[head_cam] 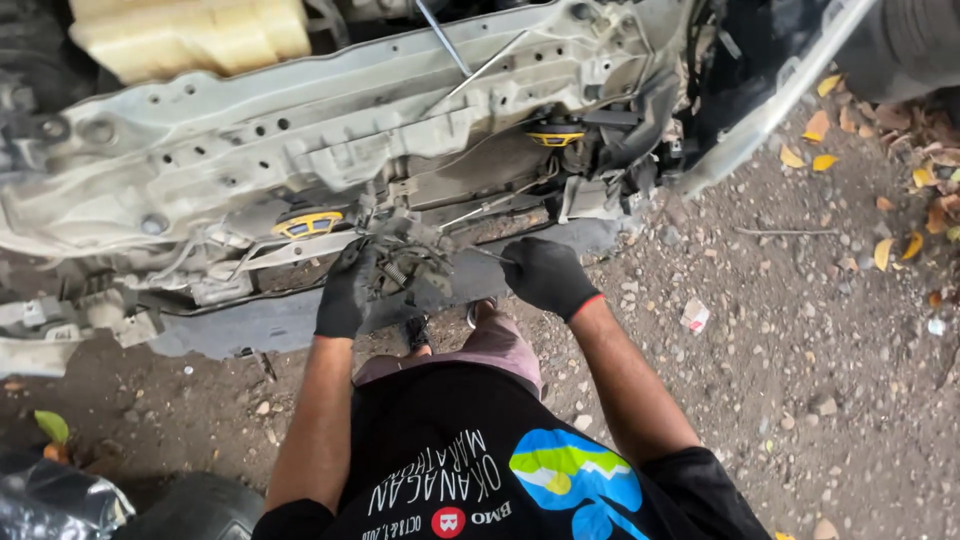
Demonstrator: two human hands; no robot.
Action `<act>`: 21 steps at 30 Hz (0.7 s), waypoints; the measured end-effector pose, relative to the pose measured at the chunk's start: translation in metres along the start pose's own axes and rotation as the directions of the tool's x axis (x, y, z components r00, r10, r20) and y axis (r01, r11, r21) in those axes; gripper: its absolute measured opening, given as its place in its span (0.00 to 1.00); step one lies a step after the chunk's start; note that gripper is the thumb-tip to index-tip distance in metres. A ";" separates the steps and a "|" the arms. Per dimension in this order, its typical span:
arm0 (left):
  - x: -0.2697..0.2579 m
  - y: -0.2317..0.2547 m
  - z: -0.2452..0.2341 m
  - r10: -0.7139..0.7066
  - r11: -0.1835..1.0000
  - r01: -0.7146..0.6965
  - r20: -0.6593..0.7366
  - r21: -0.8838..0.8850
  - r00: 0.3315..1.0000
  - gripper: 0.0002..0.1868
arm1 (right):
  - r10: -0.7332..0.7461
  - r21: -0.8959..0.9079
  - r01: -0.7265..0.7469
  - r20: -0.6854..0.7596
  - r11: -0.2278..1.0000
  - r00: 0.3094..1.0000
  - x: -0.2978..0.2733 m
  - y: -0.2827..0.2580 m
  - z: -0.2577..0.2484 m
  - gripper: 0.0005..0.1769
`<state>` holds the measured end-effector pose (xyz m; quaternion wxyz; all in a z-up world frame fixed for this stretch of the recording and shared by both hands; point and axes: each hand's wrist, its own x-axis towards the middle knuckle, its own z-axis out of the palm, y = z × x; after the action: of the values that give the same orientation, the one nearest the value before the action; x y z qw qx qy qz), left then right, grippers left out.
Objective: The person works on the front end of a car with the hood open, using a wrench to loosen and remove bolts from the radiator support area. They manipulate a metal bracket and other components within the engine bay, occasionally adjusting their position to reach different parts.
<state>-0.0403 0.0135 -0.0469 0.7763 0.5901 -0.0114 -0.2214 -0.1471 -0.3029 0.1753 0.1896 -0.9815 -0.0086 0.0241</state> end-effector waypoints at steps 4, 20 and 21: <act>0.001 0.054 0.036 -0.185 0.981 0.179 -0.087 -0.074 0.979 0.19 | 0.034 0.291 0.037 -0.235 0.956 0.971 -0.005 0.005 -0.012 0.08; 0.009 0.070 0.052 -0.048 0.998 0.050 0.082 -0.023 0.995 0.21 | 0.662 0.845 0.160 -0.504 0.510 0.555 -0.173 0.026 -0.140 0.13; 0.013 0.050 0.038 -0.048 0.999 0.050 0.100 -0.019 0.994 0.21 | 0.668 0.842 0.162 -0.513 0.515 0.539 -0.185 0.027 -0.144 0.13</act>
<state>-0.0224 -0.0159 0.0078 0.7753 0.5701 -0.0331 -0.2697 -0.3247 -0.3864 0.3070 0.5950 -0.6564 0.2564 -0.3865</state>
